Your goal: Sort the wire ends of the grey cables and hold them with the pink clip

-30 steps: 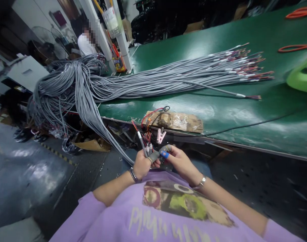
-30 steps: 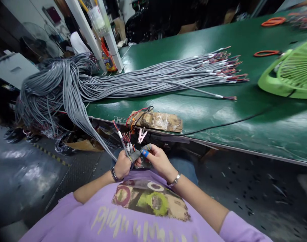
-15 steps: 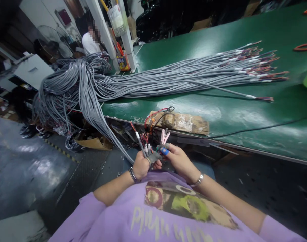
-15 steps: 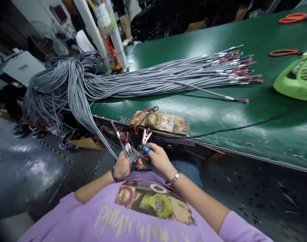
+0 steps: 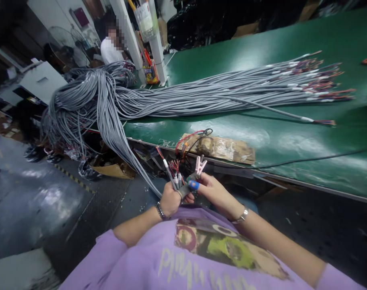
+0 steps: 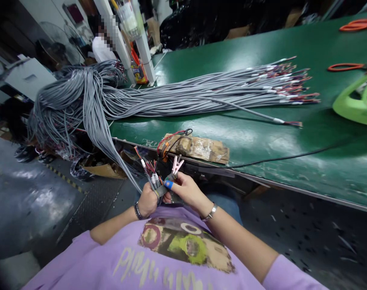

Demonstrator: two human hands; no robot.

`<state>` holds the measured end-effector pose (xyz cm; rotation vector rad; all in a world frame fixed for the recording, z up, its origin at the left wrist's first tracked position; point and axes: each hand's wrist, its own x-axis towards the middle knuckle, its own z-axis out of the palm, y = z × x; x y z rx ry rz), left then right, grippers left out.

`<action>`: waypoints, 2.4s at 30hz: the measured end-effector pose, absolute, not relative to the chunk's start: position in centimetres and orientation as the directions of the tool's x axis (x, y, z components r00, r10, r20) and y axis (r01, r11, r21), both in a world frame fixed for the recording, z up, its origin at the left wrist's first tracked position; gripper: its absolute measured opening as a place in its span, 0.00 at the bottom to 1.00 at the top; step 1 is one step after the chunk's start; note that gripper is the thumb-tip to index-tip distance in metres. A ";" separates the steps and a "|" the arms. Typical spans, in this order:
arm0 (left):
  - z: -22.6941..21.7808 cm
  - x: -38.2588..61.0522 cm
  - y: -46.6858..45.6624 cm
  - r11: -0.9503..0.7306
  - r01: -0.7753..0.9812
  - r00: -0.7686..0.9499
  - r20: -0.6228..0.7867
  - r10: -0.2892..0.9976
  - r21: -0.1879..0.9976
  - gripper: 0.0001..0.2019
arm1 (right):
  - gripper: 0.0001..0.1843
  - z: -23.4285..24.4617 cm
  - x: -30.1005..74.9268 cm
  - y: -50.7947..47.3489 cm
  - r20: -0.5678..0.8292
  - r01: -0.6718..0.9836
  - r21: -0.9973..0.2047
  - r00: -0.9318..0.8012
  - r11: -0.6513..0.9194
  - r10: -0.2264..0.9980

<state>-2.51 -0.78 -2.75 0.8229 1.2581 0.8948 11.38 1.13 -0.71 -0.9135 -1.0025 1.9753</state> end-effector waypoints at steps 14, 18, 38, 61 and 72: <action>-2.1 -2.5 -0.8 0.430 -0.068 0.133 -0.418 0.898 0.900 0.28 | 0.23 -1.6 10.9 1.0 -0.314 -0.351 -0.803 -0.435 -0.481 0.844; -2.1 -2.5 -0.9 0.437 -0.061 0.176 -0.421 0.890 0.898 0.27 | 0.21 -1.9 10.9 0.9 -0.276 -0.329 -0.826 -0.472 -0.458 0.837; -2.2 -2.3 -0.6 0.432 -0.163 0.018 -0.435 0.900 0.887 0.27 | 0.24 -2.4 11.3 1.2 -0.325 -0.252 -0.879 -0.305 -0.405 0.895; -2.2 -2.7 -0.5 0.448 -0.185 0.099 -0.437 0.894 0.875 0.26 | 0.22 -1.8 11.6 2.0 -0.428 -0.379 -0.768 -0.296 -0.517 0.854; -2.2 -3.0 -0.5 0.493 -0.083 0.188 -0.472 0.861 0.866 0.26 | 0.17 -2.3 11.5 2.4 -0.359 -0.291 -0.845 -0.313 -0.448 0.879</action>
